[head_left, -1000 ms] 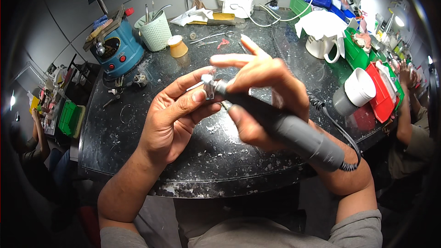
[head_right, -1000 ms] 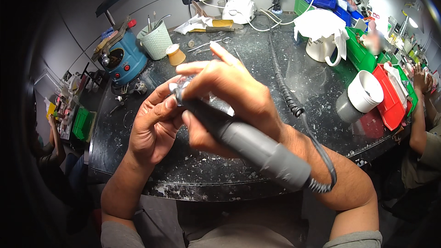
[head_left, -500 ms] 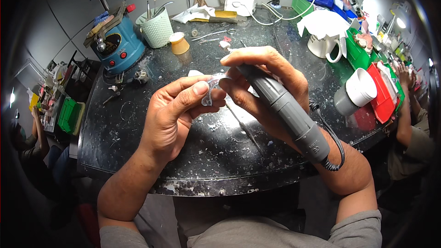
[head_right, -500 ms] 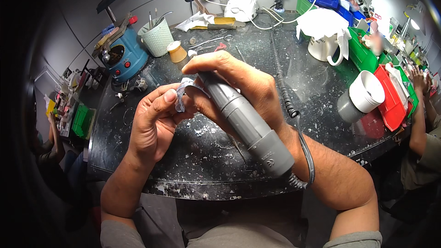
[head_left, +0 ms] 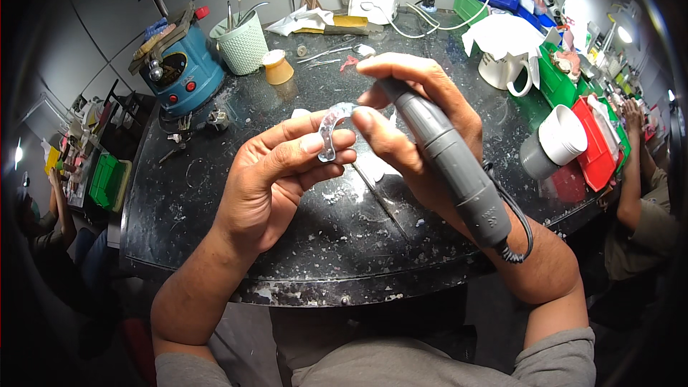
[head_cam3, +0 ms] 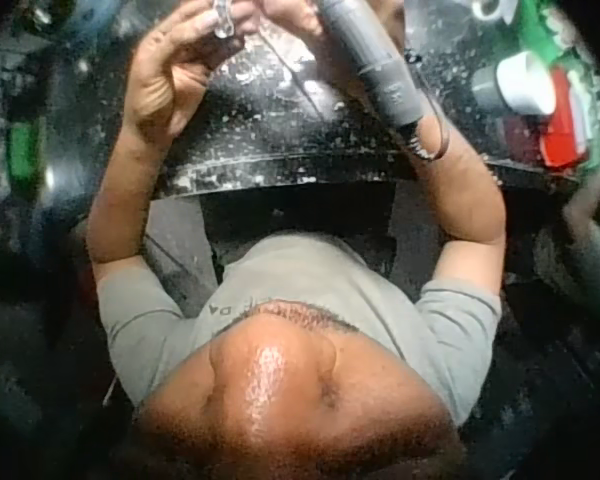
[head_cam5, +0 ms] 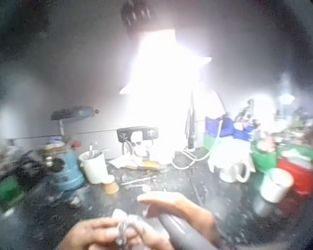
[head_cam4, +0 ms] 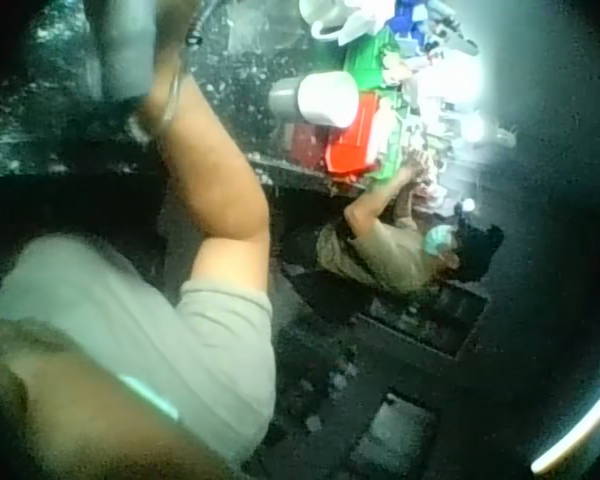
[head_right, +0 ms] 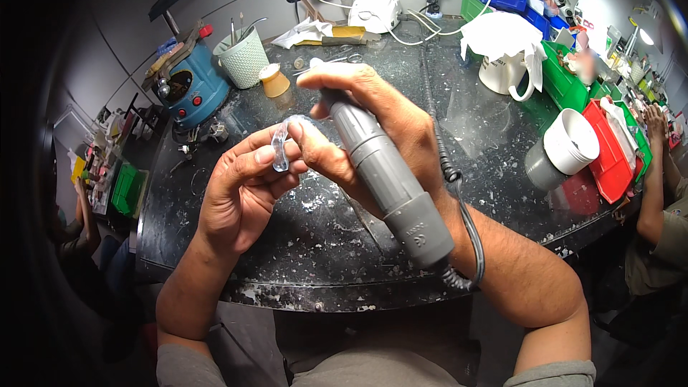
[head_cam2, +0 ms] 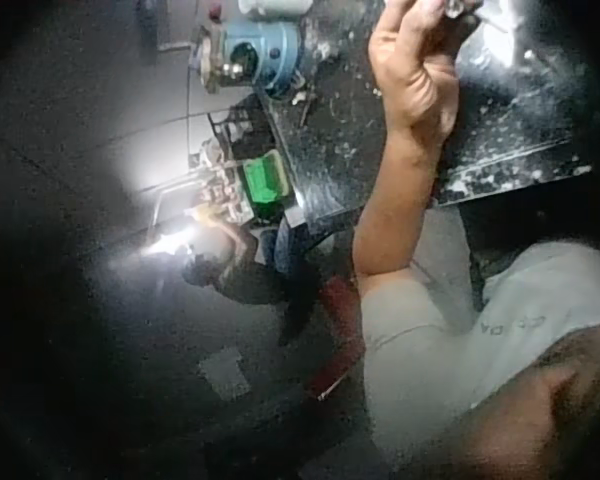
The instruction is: Polishing and refining the edges of a clear acrylic denture base using a rotary tool.
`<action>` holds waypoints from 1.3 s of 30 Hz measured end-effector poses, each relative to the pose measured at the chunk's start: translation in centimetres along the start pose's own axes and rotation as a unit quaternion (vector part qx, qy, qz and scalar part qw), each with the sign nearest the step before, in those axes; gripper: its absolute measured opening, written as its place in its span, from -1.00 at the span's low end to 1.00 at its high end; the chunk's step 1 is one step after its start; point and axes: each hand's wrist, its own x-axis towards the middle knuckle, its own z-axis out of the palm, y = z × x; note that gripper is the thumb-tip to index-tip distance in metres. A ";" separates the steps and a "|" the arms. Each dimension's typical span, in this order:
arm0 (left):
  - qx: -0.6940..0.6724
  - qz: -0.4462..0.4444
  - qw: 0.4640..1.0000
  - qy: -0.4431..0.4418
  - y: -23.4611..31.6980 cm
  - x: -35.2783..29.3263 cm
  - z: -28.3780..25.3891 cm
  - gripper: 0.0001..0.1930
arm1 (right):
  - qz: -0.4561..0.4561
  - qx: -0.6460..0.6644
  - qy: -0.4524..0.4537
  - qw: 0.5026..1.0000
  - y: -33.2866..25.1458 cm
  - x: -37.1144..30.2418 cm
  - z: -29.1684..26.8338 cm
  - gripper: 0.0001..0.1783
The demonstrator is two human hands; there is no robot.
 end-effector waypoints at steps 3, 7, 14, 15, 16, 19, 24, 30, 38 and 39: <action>-0.018 -0.008 1.000 0.016 0.2 -0.1 0.0 -0.59 | -0.081 -0.143 -0.008 0.986 -0.8 0.8 -1.5 -0.61; -0.038 -0.013 0.999 0.013 0.3 0.0 0.1 -0.54 | -0.135 -0.110 -0.022 0.984 -0.6 0.3 -0.6 -0.56; -0.054 0.003 0.999 -0.008 0.0 0.1 -0.1 -0.51 | -0.137 -0.084 -0.055 0.985 0.1 -0.2 -0.2 -0.61; -0.045 0.003 0.999 -0.008 0.0 0.2 -0.1 -0.52 | -0.137 -0.084 -0.055 0.986 0.1 -0.2 -0.1 -0.61; -0.036 0.002 0.999 -0.009 0.0 0.2 0.0 -0.52 | -0.136 -0.078 -0.053 0.986 0.2 -0.2 0.0 -0.61; -0.034 0.009 0.999 -0.008 0.0 0.2 0.4 -0.53 | -0.145 -0.079 -0.059 0.984 0.1 -0.1 -0.2 -0.61; -0.037 0.013 0.999 0.004 -0.2 0.2 0.5 -0.51 | -0.156 -0.082 -0.058 0.983 0.2 0.0 -0.3 -0.62; -0.045 0.017 0.999 0.006 -0.1 0.3 0.6 -0.51 | -0.155 -0.101 -0.061 0.981 0.1 -0.1 -0.2 -0.60; -0.034 0.014 0.999 0.001 -0.1 0.3 0.7 -0.49 | -0.162 -0.075 -0.075 0.981 0.0 0.0 -0.3 -0.61; -0.031 0.011 0.999 0.002 -0.1 0.2 0.7 -0.49 | -0.167 -0.080 -0.084 0.979 0.0 0.0 -0.3 -0.62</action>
